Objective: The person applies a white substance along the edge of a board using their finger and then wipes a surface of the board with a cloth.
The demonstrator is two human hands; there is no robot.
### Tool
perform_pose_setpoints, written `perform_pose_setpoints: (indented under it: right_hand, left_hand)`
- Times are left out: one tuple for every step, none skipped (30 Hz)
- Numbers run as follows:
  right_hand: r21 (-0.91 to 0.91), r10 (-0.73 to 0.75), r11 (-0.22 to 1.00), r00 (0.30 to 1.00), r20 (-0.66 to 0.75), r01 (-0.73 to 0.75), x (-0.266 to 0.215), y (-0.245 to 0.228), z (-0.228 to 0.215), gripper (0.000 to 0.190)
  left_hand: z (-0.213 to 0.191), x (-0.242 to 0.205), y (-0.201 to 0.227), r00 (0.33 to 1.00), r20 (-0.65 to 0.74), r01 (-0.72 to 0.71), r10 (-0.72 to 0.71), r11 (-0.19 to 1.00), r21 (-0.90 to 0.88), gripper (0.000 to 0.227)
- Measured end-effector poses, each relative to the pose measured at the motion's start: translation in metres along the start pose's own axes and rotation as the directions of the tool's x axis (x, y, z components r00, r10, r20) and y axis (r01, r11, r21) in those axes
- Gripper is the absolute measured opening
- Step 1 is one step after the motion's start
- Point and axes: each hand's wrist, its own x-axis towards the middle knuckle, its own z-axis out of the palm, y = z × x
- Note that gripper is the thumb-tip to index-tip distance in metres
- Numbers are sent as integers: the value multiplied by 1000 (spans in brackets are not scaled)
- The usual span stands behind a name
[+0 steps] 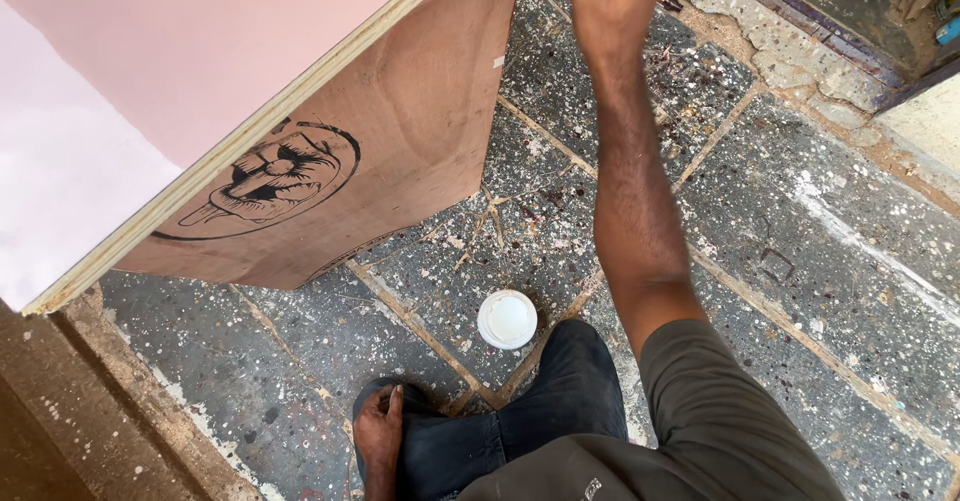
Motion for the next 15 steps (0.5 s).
perform_pose_setpoints:
  right_hand:
    - [264, 249, 925, 961, 118, -272, -9, -9, 9, 15]
    - [314, 235, 909, 959, 161, -275, -14, -15, 18, 14]
    - [362, 218, 889, 954, 204, -280, -17, -20, 27, 12]
    - [409, 199, 866, 949, 245, -287, -19, -26, 36, 10]
    - [458, 156, 854, 962, 224, -245, -22, -35, 43, 7]
    - [505, 114, 839, 973, 201, -203, -28, -47, 47, 10]
    - [548, 71, 821, 981, 178, -159, -34, -59, 52, 16]
    - [472, 36, 875, 986, 165, -111, -41, -72, 58, 29]
    - [389, 2, 919, 988, 155, -63, -47, -85, 67, 42]
    - [423, -87, 906, 991, 106, 35, -52, -99, 83, 54]
    - [452, -174, 882, 983, 53, 131, -56, -110, 93, 67]
    - [447, -202, 882, 976, 75, 149, -61, -118, 93, 68]
    - [443, -229, 882, 969, 97, 164, -72, -128, 90, 69]
    - [440, -255, 880, 960, 120, 179, -79, -135, 88, 70]
    - [404, -233, 897, 968, 96, 176, -78, -135, 86, 64]
  left_hand:
    - [-1, -1, -1, 1000, 2, -9, 9, 1000, -6, 40]
    - [-1, 0, -1, 1000, 5, -18, 19, 1000, -12, 41]
    - [-2, -1, -2, 1000, 7, -26, 27, 1000, -17, 41]
    - [-3, -5, -4, 999, 0, -33, 33, 999, -30, 41]
    - [-3, -5, -2, 999, -10, -46, 45, 998, -47, 41]
    - [-4, -5, 0, 998, -20, -58, 57, 996, -63, 41]
    - [-5, -5, 2, 999, -12, -41, 41, 998, -51, 41]
    - [-6, -4, 3, 1000, -4, -24, 24, 999, -39, 41]
    - [-7, -5, 4, 1000, 6, -6, 6, 1000, -25, 41]
    - [-6, -5, 4, 1000, 8, -9, 9, 1000, -22, 41]
    - [-7, -4, 4, 1000, 10, -11, 11, 1000, -18, 40]
    - [-7, -4, 3, 1000, 11, -13, 13, 1000, -14, 40]
    - [-6, -4, 1, 1000, 0, -24, 24, 999, -26, 40]
    - [-6, -4, -1, 999, -12, -35, 34, 999, -37, 40]
    - [-5, -4, -3, 999, -26, -47, 46, 998, -51, 40]
